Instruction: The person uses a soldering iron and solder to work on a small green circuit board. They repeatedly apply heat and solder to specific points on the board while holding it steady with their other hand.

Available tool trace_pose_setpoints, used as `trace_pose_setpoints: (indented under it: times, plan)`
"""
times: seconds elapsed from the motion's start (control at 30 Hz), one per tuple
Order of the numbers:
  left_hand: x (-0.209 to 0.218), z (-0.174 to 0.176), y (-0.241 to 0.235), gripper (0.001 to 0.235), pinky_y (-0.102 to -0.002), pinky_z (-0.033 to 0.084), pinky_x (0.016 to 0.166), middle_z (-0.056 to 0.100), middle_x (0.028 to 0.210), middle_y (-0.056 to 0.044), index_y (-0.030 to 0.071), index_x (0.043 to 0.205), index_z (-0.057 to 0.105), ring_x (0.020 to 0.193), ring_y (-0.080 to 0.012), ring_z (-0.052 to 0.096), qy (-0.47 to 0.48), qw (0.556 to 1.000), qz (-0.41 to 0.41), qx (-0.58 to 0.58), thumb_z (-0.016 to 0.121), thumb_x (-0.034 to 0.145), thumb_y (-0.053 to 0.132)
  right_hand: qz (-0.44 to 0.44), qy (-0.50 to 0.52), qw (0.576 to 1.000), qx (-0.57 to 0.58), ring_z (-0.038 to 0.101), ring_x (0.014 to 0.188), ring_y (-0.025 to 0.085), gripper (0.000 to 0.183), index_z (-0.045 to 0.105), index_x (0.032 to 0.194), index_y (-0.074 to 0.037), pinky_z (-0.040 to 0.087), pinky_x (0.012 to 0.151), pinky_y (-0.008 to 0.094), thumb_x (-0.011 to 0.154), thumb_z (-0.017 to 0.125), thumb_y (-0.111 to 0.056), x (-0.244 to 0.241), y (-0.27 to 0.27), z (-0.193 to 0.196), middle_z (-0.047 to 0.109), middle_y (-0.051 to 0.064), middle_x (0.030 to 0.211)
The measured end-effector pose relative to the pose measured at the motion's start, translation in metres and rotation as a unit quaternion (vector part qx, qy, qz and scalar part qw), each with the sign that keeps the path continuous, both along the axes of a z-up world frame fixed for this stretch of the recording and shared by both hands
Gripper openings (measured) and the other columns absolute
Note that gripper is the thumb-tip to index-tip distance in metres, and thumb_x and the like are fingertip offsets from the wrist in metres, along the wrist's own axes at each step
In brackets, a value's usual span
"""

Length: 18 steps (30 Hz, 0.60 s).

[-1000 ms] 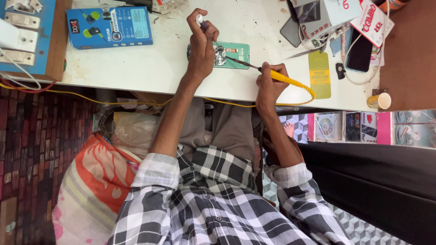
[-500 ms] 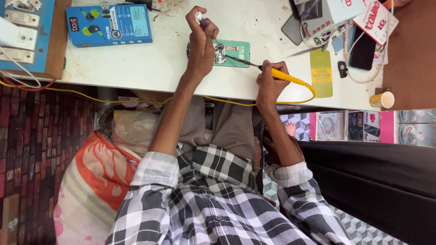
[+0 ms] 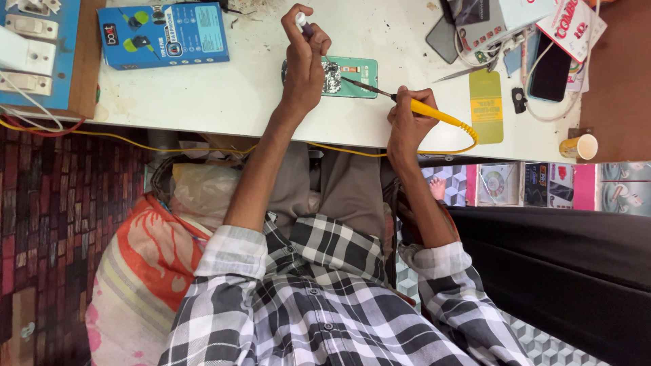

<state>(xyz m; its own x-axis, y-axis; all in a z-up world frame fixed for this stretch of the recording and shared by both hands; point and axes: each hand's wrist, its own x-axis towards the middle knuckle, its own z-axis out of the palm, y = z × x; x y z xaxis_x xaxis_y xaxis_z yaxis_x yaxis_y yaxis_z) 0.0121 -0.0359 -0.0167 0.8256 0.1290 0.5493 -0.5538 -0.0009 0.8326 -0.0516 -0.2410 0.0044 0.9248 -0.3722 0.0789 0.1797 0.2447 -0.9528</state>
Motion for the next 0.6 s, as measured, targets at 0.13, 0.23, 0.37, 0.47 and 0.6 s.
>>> trace_pose_setpoints:
  times: [0.13,0.23,0.37,0.47,0.6]
  plan:
    - [0.0000,0.0016,0.0006,0.024,-0.032,0.046,0.080,0.044,0.088,-0.003,0.016,0.142,0.025,0.080,-0.0141,0.046,0.009,1.000,0.000,0.009,0.034,0.121,0.023,-0.004,0.002,1.000,-0.015,0.035,0.049,0.004,0.026,0.049,0.084,-0.006,0.027,0.045,0.024,0.099,0.070,-0.003,0.0021,0.0002,-0.0002,0.046,-0.002,0.063]
    - [0.0002,0.0027,0.0000,0.024,-0.032,0.046,0.080,0.045,0.088,-0.003,0.016,0.142,0.025,0.080,-0.0138,0.047,0.009,1.000,0.000,0.010,0.034,0.122,0.024,-0.005,-0.001,1.000,-0.011,0.036,0.049,0.004,0.026,0.049,0.084,-0.006,0.027,0.045,0.024,0.098,0.070,-0.003,0.0024,-0.0004,-0.0004,0.048,-0.001,0.062]
    - [-0.0011,0.0029,-0.0001,0.026,-0.032,0.046,0.079,0.045,0.087,-0.003,0.016,0.144,0.025,0.079,-0.0136,0.048,0.006,1.000,0.007,0.015,0.034,0.121,0.025,0.012,-0.004,1.000,-0.005,0.038,0.051,0.005,0.026,0.049,0.085,-0.007,0.029,0.047,0.024,0.100,0.069,-0.003,0.0001,-0.0007,0.0009,0.048,-0.001,0.066]
    - [-0.0025,0.0034,-0.0006,0.027,-0.033,0.046,0.079,0.044,0.086,-0.003,0.016,0.144,0.025,0.079,-0.0139,0.047,0.011,1.000,0.010,0.019,0.034,0.121,0.026,0.017,0.002,1.000,0.005,0.037,0.052,0.004,0.027,0.048,0.084,-0.007,0.028,0.047,0.024,0.100,0.069,-0.003,-0.0010,-0.0007,0.0032,0.047,-0.002,0.067]
    - [-0.0037,0.0058,-0.0006,0.027,-0.033,0.046,0.079,0.044,0.086,-0.003,0.016,0.144,0.025,0.079,-0.0148,0.045,-0.002,1.000,0.014,0.015,0.034,0.121,0.026,0.021,0.003,1.000,0.004,0.035,0.052,0.004,0.029,0.046,0.083,-0.008,0.027,0.047,0.023,0.100,0.069,-0.003,-0.0021,0.0008,0.0073,0.046,-0.003,0.067]
